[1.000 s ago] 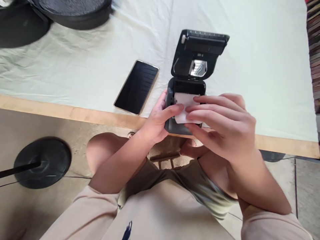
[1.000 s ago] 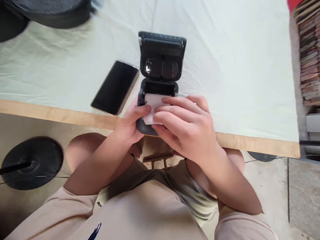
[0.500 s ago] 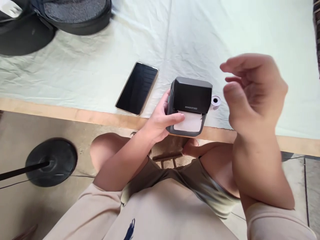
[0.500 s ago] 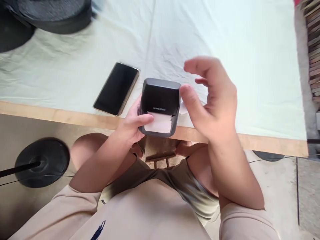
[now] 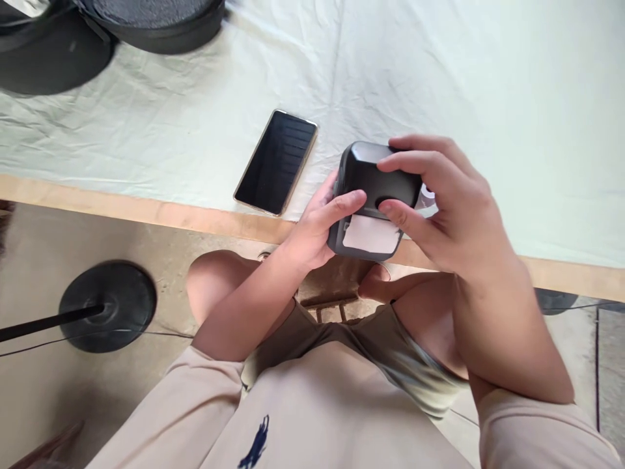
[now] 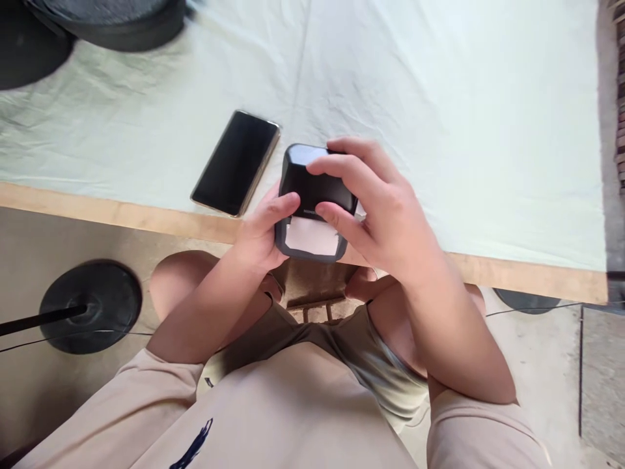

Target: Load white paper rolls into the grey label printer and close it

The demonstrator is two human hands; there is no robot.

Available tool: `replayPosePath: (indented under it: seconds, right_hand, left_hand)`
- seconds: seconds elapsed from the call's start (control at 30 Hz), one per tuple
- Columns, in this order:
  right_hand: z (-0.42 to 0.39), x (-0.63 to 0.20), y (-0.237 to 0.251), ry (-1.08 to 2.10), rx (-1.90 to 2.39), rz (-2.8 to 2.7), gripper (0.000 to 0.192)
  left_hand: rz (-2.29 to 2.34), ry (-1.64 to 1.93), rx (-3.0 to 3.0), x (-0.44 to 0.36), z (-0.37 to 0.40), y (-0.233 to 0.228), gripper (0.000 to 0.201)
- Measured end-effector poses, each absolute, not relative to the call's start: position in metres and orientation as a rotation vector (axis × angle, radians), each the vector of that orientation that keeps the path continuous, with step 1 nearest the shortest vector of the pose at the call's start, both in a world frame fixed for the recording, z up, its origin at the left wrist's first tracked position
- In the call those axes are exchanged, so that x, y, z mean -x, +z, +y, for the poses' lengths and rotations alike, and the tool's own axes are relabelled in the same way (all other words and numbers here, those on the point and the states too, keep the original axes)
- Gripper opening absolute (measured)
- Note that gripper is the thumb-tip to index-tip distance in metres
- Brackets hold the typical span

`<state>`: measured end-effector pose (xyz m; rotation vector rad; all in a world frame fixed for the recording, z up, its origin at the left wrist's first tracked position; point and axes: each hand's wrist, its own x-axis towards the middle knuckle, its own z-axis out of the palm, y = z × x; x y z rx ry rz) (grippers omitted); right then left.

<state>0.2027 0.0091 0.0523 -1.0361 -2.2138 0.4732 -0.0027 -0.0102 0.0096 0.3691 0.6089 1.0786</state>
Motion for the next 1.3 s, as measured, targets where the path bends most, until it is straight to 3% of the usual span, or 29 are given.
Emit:
replayPosePath:
  seconds: [0.07,0.17,0.23,0.4,0.5,0.63,0.73,0.83,0.97,1.3]
  right_hand:
    - [0.012,-0.206,0.050,0.410,1.002,-2.217,0.037]
    - [0.013,-0.209,0.052,0.332,1.021,-2.137,0.030]
    - [0.011,-0.210,0.055,0.364,1.025,-2.128,0.029]
    - [0.008,-0.215,0.060,0.468,1.145,-2.221,0.047]
    - [0.006,-0.214,0.062,0.367,1.184,-2.207,0.048]
    - [0.000,-0.202,0.063,0.155,1.176,-1.969,0.026]
    - [-0.003,-0.189,0.060,0.182,1.150,-1.700,0.008]
    - [-0.001,-0.185,0.057,0.240,1.047,-1.647,0.014]
    - [0.004,-0.193,0.060,0.218,1.119,-1.940,0.007]
    - [0.004,-0.200,0.066,-0.017,1.393,-2.359,0.029]
  left_hand:
    - [0.628,1.050,-0.296,0.000,-0.007,0.017,0.024]
    - [0.701,1.061,-0.198,-0.003,-0.003,0.025,0.045]
    - [0.750,1.089,-0.172,-0.005,-0.001,0.025,0.047]
    - [0.764,1.150,-0.210,-0.005,0.000,0.015,0.031]
    - [0.788,1.137,-0.219,-0.007,0.001,0.012,0.028]
    - [0.740,1.161,-0.234,-0.008,0.000,0.013,0.027]
    - [0.717,1.116,-0.246,-0.006,-0.002,0.015,0.022]
    - [0.654,1.101,-0.313,-0.004,-0.005,0.014,0.022]
    - [0.619,1.115,-0.397,-0.003,-0.007,0.010,0.019]
    - [0.625,1.055,-0.458,0.002,-0.007,0.003,0.034]
